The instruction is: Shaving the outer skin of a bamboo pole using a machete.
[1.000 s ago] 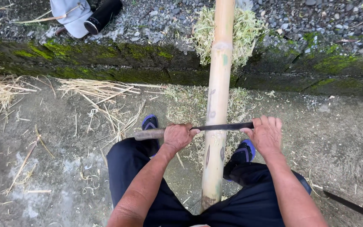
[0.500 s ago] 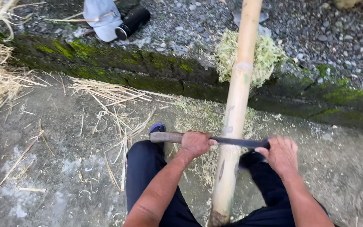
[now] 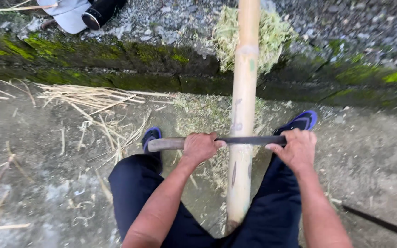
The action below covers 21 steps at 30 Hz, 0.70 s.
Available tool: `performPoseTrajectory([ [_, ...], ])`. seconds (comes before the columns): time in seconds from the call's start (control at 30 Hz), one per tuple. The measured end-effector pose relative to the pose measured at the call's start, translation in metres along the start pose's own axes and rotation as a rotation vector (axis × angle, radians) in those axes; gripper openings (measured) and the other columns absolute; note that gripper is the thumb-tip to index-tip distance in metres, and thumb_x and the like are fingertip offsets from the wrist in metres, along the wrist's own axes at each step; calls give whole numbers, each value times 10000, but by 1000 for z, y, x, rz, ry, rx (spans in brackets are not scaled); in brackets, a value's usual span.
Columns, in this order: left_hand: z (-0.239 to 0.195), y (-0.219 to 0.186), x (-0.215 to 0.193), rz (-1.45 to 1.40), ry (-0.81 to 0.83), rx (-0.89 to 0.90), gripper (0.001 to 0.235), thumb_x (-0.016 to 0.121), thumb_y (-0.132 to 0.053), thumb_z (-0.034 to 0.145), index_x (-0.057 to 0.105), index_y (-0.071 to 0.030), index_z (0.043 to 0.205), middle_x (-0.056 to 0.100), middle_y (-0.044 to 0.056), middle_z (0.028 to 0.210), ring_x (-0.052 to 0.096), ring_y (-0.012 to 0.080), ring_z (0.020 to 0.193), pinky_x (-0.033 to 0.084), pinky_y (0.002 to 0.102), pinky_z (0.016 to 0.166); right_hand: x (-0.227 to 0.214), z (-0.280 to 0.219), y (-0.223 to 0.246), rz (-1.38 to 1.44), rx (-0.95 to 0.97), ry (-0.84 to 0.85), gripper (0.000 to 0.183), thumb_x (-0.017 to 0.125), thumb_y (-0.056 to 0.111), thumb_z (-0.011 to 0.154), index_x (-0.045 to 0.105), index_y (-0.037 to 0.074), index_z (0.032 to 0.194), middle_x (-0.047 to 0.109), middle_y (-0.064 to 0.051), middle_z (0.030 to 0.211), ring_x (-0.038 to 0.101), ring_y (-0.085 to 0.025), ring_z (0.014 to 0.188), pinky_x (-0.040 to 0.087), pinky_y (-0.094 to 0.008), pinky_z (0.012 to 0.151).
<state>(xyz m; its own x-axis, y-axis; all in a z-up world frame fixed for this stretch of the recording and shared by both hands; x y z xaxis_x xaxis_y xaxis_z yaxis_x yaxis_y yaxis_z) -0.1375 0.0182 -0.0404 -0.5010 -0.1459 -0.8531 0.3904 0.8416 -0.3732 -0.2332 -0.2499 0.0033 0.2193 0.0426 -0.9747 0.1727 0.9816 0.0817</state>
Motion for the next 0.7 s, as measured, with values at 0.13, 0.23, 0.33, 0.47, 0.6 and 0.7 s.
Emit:
performPoseTrajectory([
  [0.13, 8, 3, 9, -15, -7, 9, 545, 460, -665, 947, 713, -186, 1003, 491, -49, 558, 526, 114, 593, 474, 410, 687, 0, -5, 0, -4, -16, -29, 640, 738, 699, 672, 752, 129, 963, 624, -60, 920, 536, -283, 1004, 356, -450, 991],
  [0.23, 6, 7, 16, 27, 81, -17, 557, 445, -685, 971, 698, -201, 1080, 436, -57, 566, 471, 113, 547, 463, 362, 637, 4, -7, -1, 62, -11, -44, 676, 739, 710, 638, 748, 122, 972, 619, -38, 916, 520, -278, 988, 359, -442, 1015],
  [0.33, 2, 5, 11, 4, 97, -31, 561, 460, -686, 959, 723, -200, 1054, 409, -67, 564, 425, 105, 535, 429, 345, 629, 2, -6, -1, 19, -14, -58, 665, 745, 715, 656, 752, 134, 980, 605, -52, 921, 514, -287, 1011, 358, -438, 1028],
  [0.47, -3, 2, 2, -57, 78, -53, 548, 477, -679, 961, 731, -201, 1042, 447, -40, 557, 468, 128, 559, 457, 376, 655, -5, -3, 1, 95, -63, -69, 688, 728, 720, 655, 747, 125, 999, 597, -41, 927, 499, -287, 1026, 345, -453, 1033],
  [0.6, -2, 6, 11, -93, 110, -66, 487, 501, -626, 974, 734, -200, 1014, 564, 21, 633, 618, 189, 664, 504, 435, 753, -4, -1, 2, 79, -45, -38, 722, 724, 751, 638, 747, 127, 1000, 575, -47, 932, 482, -292, 1037, 341, -454, 1031],
  [0.7, -4, 2, -2, -70, 45, -54, 507, 518, -629, 965, 747, -178, 997, 652, 56, 652, 675, 199, 744, 491, 466, 834, -1, -1, 2, 62, -68, -54, 739, 718, 765, 645, 746, 129, 1020, 573, -52, 938, 486, -287, 1040, 335, -460, 1041],
])
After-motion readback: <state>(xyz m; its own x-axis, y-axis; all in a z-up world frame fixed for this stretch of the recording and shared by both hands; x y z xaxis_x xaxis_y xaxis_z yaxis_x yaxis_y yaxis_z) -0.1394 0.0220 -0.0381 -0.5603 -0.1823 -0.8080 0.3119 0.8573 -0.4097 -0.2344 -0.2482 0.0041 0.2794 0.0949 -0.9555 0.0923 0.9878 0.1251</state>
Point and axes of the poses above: each hand's wrist, its own z-axis towards the middle knuckle, its own x-axis out of the palm, y = z × x, the point moved 8 cm from there along z, towards the middle knuckle
